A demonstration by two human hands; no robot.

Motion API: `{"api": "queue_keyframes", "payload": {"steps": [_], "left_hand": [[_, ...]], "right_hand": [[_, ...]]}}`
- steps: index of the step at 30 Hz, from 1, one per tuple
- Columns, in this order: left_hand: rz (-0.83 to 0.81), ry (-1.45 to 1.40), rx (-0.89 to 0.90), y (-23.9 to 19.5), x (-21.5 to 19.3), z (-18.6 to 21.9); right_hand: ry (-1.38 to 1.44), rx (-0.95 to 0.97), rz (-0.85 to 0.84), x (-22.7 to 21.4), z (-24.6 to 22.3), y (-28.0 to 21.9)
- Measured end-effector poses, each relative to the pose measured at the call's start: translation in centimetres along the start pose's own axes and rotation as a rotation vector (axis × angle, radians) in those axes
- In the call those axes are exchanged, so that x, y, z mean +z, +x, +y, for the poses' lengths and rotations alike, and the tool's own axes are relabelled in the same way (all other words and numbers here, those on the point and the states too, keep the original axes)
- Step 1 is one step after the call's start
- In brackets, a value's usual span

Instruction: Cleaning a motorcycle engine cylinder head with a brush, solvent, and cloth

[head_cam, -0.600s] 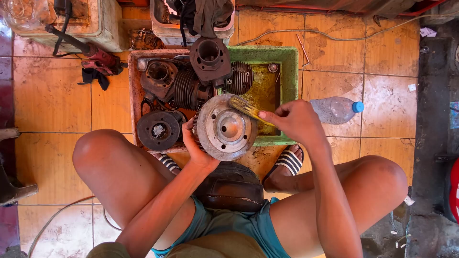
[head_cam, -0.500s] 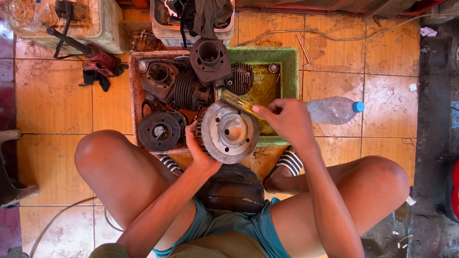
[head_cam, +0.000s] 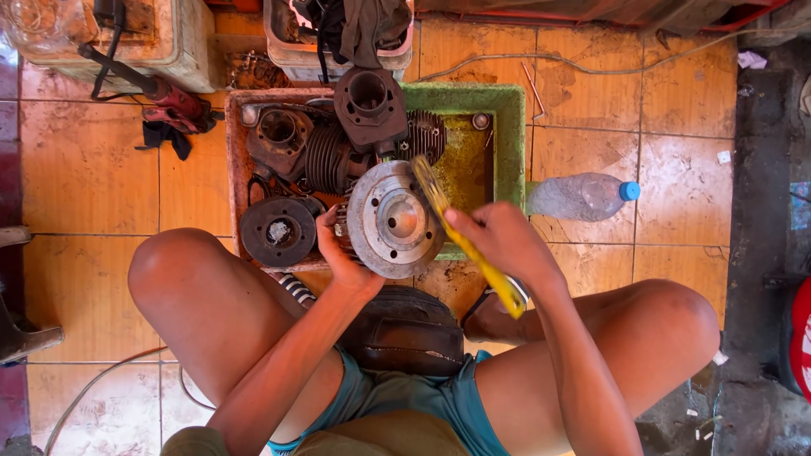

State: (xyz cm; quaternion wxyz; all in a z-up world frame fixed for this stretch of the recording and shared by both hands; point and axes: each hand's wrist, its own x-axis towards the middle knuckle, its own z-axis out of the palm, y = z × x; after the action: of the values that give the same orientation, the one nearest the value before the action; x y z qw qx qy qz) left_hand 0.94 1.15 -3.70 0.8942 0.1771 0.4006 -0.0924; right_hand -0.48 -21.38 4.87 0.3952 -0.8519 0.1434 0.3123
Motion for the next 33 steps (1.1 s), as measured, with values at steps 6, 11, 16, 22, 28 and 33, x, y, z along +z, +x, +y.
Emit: {"api": "queue_keyframes", "payload": {"steps": [6, 11, 16, 22, 28, 33], "left_hand": [[0.018, 0.007, 0.06, -1.3, 1.4, -0.1], [0.048, -0.02, 0.146, -2.8, 4.2, 0.0], [0.036, -0.069, 0.171, -2.4, 3.6, 0.2], [0.017, -0.071, 0.104, -2.1, 3.1, 0.4], [0.011, -0.06, 0.096, -1.6, 2.3, 0.0], [0.016, -0.141, 0.126, -0.3, 3.0, 0.9]], "right_hand": [[0.134, -0.079, 0.034, 0.1, -0.8, 0.3], [0.29, -0.036, -0.026, 1.6, -2.1, -1.8], [0.441, -0.016, -0.016, 2.6, -1.0, 0.3], [0.303, -0.092, 0.023, 3.8, 1.0, 0.3], [0.297, -0.125, 0.203, 3.7, 1.6, 2.0], [0.334, -0.052, 0.001, 4.8, 1.7, 0.2]]}}
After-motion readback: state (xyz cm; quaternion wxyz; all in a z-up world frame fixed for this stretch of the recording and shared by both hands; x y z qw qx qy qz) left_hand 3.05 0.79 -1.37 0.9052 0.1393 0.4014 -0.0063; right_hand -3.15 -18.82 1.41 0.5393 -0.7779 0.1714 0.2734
